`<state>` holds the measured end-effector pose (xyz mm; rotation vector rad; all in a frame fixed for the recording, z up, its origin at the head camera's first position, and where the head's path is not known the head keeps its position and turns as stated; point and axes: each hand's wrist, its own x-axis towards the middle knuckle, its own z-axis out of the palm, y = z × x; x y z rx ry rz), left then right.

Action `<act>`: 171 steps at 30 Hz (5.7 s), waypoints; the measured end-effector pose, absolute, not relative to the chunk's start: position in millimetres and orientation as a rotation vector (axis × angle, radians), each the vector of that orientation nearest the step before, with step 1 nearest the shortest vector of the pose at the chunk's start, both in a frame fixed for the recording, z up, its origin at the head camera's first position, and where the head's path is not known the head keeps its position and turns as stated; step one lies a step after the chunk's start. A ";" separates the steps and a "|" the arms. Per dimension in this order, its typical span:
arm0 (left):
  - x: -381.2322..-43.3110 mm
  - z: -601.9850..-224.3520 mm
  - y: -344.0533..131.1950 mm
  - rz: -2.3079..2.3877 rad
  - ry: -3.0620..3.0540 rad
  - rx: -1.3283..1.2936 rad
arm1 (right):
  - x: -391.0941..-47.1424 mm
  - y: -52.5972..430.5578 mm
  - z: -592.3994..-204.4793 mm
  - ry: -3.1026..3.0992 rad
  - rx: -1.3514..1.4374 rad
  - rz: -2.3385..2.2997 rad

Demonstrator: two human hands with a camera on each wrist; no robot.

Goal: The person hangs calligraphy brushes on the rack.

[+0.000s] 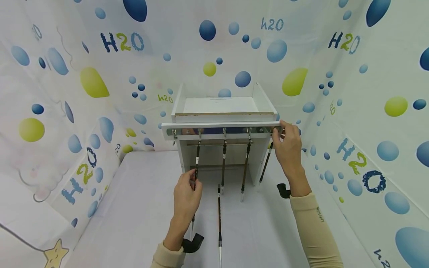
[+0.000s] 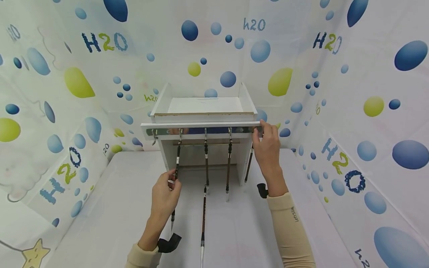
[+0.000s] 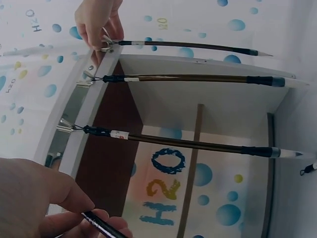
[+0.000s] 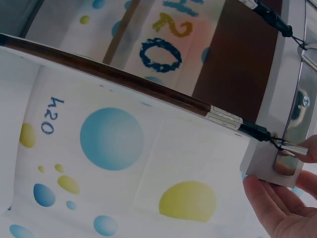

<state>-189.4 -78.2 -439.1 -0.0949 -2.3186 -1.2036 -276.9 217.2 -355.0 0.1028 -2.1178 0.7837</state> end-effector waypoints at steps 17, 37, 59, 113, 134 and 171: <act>-213.4 -466.7 -77.1 -1.181 -2.367 -0.110 | -277.5 217.9 -353.7 -2.118 0.106 0.776; -250.4 -487.0 -72.6 -1.169 -2.348 -0.166 | -281.2 220.1 -358.8 -2.122 0.115 0.760; -266.9 -491.5 -75.4 -1.194 -2.399 -0.147 | -279.9 218.8 -359.7 -2.127 0.110 0.763; -181.3 -583.7 -33.8 -1.349 -2.739 0.128 | -277.9 218.6 -356.7 -2.125 0.114 0.775; -181.8 -586.5 -15.2 -1.175 -2.808 0.034 | -277.0 218.7 -357.0 -2.126 0.111 0.774; -185.8 -556.3 -32.9 -1.242 -2.715 0.063 | -275.6 217.8 -356.0 -2.126 0.105 0.772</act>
